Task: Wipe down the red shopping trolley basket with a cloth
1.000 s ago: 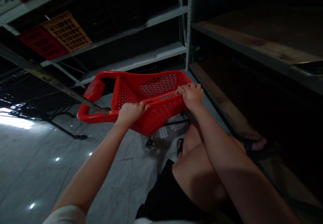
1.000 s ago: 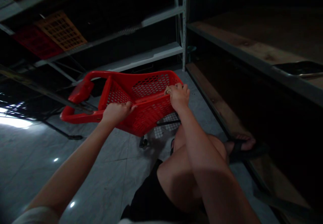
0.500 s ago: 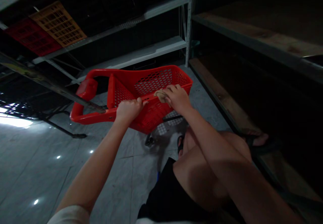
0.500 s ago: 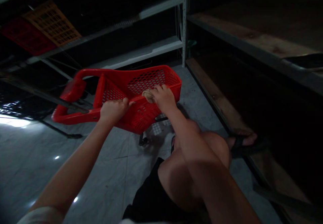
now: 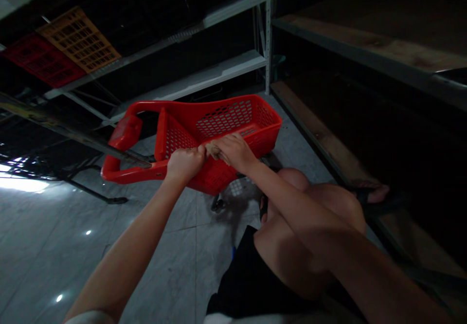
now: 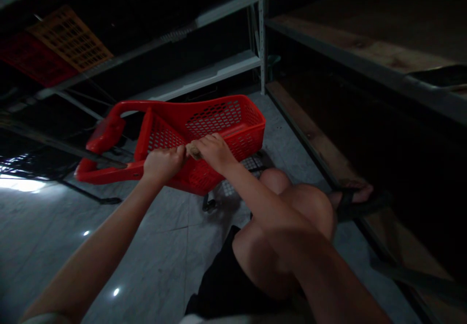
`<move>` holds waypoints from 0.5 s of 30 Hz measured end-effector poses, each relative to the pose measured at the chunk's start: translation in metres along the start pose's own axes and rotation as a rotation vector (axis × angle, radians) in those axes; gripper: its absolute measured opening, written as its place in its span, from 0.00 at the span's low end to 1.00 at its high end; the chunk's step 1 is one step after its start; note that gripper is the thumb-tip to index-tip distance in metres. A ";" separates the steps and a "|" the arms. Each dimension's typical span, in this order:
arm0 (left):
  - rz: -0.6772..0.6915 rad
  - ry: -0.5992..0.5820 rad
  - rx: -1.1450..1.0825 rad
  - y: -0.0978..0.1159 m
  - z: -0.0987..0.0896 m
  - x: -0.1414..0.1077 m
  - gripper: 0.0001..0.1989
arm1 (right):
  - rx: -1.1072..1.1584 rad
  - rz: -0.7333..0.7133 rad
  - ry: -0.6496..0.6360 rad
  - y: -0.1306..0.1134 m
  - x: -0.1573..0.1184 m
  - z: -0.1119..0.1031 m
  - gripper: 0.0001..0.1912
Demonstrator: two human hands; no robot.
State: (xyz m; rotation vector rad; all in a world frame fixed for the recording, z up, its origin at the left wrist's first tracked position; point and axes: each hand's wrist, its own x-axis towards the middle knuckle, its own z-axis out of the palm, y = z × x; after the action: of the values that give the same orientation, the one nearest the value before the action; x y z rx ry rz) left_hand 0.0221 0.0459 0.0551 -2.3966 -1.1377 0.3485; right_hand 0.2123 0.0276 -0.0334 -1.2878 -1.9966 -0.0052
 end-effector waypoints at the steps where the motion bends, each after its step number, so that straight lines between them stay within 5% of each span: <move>1: 0.009 0.011 0.002 0.000 0.001 -0.001 0.24 | -0.012 -0.013 0.006 -0.006 0.000 0.002 0.15; 5: 0.027 0.054 0.009 0.000 0.002 -0.006 0.27 | -0.099 -0.091 -0.010 -0.001 -0.008 -0.009 0.16; 15: 0.018 0.075 0.017 -0.001 0.000 -0.003 0.32 | -0.376 -0.052 -0.160 0.079 -0.039 -0.070 0.17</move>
State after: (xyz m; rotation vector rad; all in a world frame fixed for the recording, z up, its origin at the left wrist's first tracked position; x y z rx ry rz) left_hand 0.0194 0.0446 0.0557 -2.3860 -1.0760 0.2710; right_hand 0.3232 0.0094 -0.0355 -1.5069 -2.2386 -0.3255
